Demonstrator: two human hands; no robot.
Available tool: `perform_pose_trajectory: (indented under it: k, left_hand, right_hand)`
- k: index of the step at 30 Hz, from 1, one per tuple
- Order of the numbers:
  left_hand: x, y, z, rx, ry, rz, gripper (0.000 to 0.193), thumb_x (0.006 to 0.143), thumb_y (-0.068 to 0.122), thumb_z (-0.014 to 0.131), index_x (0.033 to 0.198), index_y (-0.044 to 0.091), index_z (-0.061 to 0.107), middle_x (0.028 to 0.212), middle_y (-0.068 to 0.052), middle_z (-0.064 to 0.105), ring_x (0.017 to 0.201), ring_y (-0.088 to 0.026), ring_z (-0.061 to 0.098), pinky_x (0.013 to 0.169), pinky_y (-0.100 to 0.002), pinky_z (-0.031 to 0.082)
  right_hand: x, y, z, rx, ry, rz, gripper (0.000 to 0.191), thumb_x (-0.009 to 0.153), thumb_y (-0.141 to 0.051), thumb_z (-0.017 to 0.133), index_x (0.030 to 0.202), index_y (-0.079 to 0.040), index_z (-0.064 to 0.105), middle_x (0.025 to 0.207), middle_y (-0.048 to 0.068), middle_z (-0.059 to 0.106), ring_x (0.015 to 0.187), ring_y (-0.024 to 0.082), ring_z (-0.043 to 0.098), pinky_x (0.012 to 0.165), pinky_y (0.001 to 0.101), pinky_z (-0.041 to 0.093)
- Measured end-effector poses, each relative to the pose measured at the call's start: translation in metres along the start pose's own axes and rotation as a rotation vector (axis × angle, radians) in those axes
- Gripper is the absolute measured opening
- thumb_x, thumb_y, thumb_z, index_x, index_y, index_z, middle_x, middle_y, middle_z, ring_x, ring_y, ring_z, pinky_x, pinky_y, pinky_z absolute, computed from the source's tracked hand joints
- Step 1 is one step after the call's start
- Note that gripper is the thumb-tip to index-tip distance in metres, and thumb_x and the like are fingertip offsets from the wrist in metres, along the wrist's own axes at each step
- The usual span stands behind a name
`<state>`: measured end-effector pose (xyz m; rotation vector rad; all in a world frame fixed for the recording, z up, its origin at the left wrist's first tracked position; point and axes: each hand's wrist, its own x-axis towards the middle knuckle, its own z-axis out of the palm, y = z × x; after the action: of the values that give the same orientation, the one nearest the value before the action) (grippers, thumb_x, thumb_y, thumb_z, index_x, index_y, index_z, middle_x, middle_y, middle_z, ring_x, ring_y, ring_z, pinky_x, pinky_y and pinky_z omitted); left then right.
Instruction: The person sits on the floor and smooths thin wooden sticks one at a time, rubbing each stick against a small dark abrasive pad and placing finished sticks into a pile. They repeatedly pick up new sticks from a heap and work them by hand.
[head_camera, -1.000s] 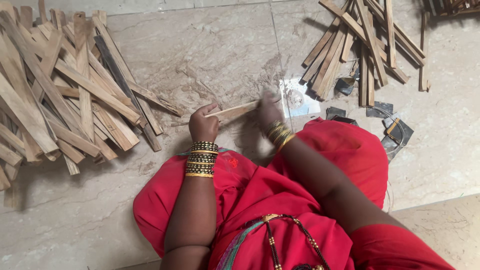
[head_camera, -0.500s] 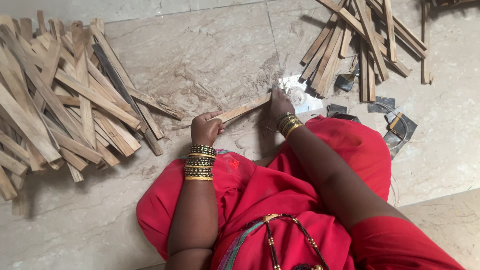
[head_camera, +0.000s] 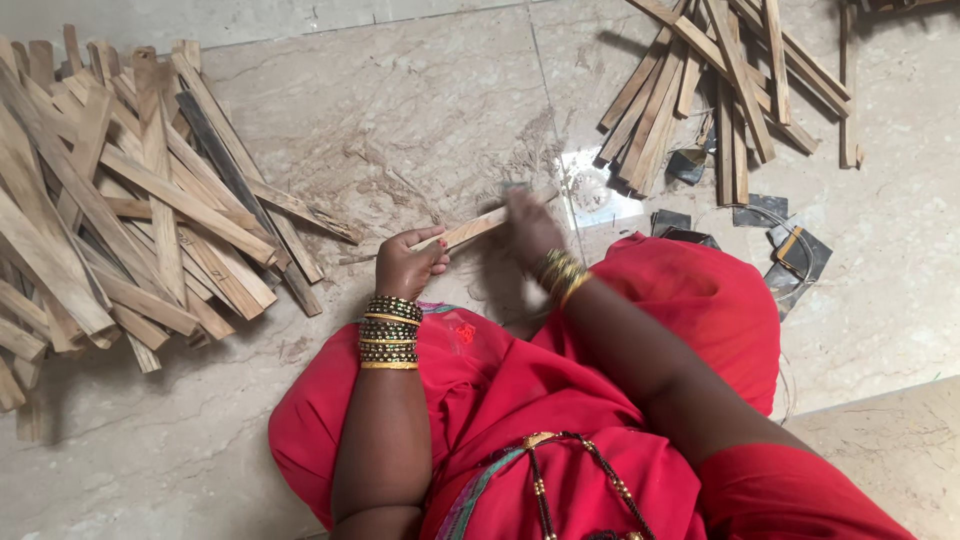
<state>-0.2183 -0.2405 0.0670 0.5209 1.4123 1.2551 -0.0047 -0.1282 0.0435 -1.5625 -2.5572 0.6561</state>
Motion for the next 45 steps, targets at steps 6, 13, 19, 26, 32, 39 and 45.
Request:
perform_pose_trajectory:
  k: [6, 13, 19, 26, 32, 39, 45]
  left_hand:
    - [-0.003, 0.01, 0.002, -0.018, 0.007, 0.019, 0.031, 0.088, 0.0, 0.071, 0.117, -0.008, 0.072, 0.087, -0.009, 0.075, 0.067, -0.009, 0.069, 0.06, -0.021, 0.059]
    - [-0.001, 0.005, 0.001, 0.049, 0.079, 0.037, 0.027, 0.087, 0.001, 0.071, 0.112, -0.008, 0.073, 0.085, -0.009, 0.076, 0.065, -0.009, 0.07, 0.057, -0.021, 0.058]
    - [-0.003, 0.004, 0.002, 0.047, 0.051, 0.044, 0.029, 0.085, 0.001, 0.074, 0.114, -0.006, 0.074, 0.082, -0.008, 0.074, 0.063, -0.008, 0.067, 0.056, -0.021, 0.056]
    - [-0.018, 0.027, 0.012, 0.171, -0.035, 0.184, 0.027, 0.09, 0.009, 0.076, 0.115, -0.001, 0.075, 0.085, -0.007, 0.075, 0.067, -0.005, 0.068, 0.061, -0.023, 0.057]
    - [-0.038, 0.044, 0.019, 0.646, 0.009, 0.689, 0.035, 0.087, 0.011, 0.076, 0.122, 0.007, 0.072, 0.109, -0.013, 0.077, 0.092, -0.02, 0.076, 0.078, -0.033, 0.06]
    - [-0.049, 0.047, 0.024, 0.831, -0.066, 0.414, 0.034, 0.089, 0.018, 0.075, 0.123, 0.014, 0.073, 0.102, -0.014, 0.076, 0.08, -0.027, 0.075, 0.071, -0.037, 0.057]
    - [-0.048, 0.05, 0.025, 0.82, -0.062, 0.447, 0.031, 0.088, 0.018, 0.076, 0.118, 0.012, 0.075, 0.099, -0.014, 0.077, 0.07, -0.024, 0.072, 0.067, -0.035, 0.057]
  right_hand:
    - [0.038, 0.029, -0.028, -0.031, -0.006, 0.176, 0.044, 0.101, -0.011, 0.053, 0.145, -0.011, 0.048, 0.134, 0.019, 0.064, 0.122, 0.034, 0.064, 0.106, 0.0459, 0.051]
    - [-0.036, -0.046, 0.003, -0.202, 0.257, -0.491, 0.076, 0.081, 0.009, 0.045, 0.156, 0.002, 0.03, 0.149, 0.027, 0.052, 0.119, 0.034, 0.064, 0.098, 0.0441, 0.053]
    - [-0.018, -0.017, 0.009, -0.239, 0.137, -0.289, 0.069, 0.093, -0.001, 0.05, 0.157, -0.001, 0.024, 0.154, 0.024, 0.045, 0.123, 0.039, 0.061, 0.088, 0.0417, 0.053]
    - [0.043, 0.027, -0.036, -0.039, -0.034, 0.06, 0.045, 0.09, -0.013, 0.065, 0.134, -0.013, 0.056, 0.137, 0.016, 0.062, 0.12, 0.033, 0.065, 0.101, 0.0424, 0.052]
    - [-0.009, -0.031, -0.039, 0.223, -0.118, -0.223, 0.067, 0.089, 0.008, 0.045, 0.15, -0.018, 0.05, 0.131, 0.014, 0.068, 0.117, 0.031, 0.067, 0.105, 0.0414, 0.053]
    - [-0.02, -0.003, -0.012, -0.104, 0.285, -0.434, 0.074, 0.079, 0.009, 0.049, 0.151, -0.003, 0.042, 0.143, 0.025, 0.058, 0.128, 0.04, 0.058, 0.103, 0.0441, 0.05]
    - [0.031, 0.057, -0.038, 0.007, 0.064, 0.127, 0.047, 0.09, -0.005, 0.061, 0.135, -0.004, 0.053, 0.135, 0.019, 0.06, 0.114, 0.039, 0.064, 0.092, 0.0468, 0.054]
